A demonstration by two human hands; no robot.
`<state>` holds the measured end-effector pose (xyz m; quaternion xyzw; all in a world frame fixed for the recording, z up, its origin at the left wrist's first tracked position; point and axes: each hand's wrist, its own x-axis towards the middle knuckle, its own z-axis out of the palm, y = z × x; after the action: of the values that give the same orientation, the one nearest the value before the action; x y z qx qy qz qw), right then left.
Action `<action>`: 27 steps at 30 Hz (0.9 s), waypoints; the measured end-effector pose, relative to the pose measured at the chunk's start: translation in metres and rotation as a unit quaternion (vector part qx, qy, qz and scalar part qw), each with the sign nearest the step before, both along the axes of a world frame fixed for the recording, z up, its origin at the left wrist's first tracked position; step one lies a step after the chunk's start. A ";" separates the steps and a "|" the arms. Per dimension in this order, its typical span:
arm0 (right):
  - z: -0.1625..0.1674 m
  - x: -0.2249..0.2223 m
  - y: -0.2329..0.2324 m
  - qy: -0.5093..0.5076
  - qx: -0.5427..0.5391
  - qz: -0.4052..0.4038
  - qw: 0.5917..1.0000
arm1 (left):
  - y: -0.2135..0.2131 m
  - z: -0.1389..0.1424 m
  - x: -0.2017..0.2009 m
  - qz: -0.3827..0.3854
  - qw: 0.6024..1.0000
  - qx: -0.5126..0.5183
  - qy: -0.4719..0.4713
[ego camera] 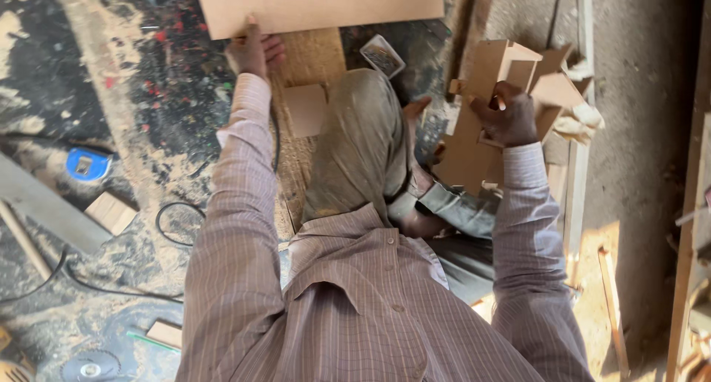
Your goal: The person cuts a small wooden piece using a handheld circular saw, then fits it into a partially assembled wooden box. They mark the box and a longer board with a pencil and square, cut the board, and fit the new piece into the box.
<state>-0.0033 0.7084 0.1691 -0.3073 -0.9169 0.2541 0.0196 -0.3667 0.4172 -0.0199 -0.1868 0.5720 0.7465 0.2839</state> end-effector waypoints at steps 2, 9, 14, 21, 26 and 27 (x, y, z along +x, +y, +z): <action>-0.025 -0.024 0.023 -0.055 0.071 0.046 0.995 | 0.001 0.002 0.002 -0.001 1.000 0.024 -0.005; -0.103 -0.048 0.004 -0.182 0.183 0.054 0.965 | -0.036 0.020 0.009 -0.195 0.918 -0.315 0.139; -0.112 -0.052 -0.015 -0.203 0.205 0.005 0.957 | -0.061 0.035 0.009 -0.190 0.784 -0.478 0.347; -0.103 -0.052 -0.009 -0.141 0.126 -0.044 0.981 | -0.066 -0.005 0.006 -0.201 0.836 -0.457 0.230; -0.092 -0.036 0.006 -0.243 0.101 -0.103 0.959 | -0.103 0.000 0.003 -0.181 0.840 -0.457 0.229; -0.092 -0.036 0.008 -0.269 0.091 -0.073 0.956 | -0.114 0.010 0.003 -0.160 0.852 -0.421 0.265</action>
<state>-0.0390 0.7159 0.0766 -0.4269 -0.8828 0.0751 -0.1812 -0.3637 0.3037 -0.0104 0.0110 0.9072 0.3996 0.1315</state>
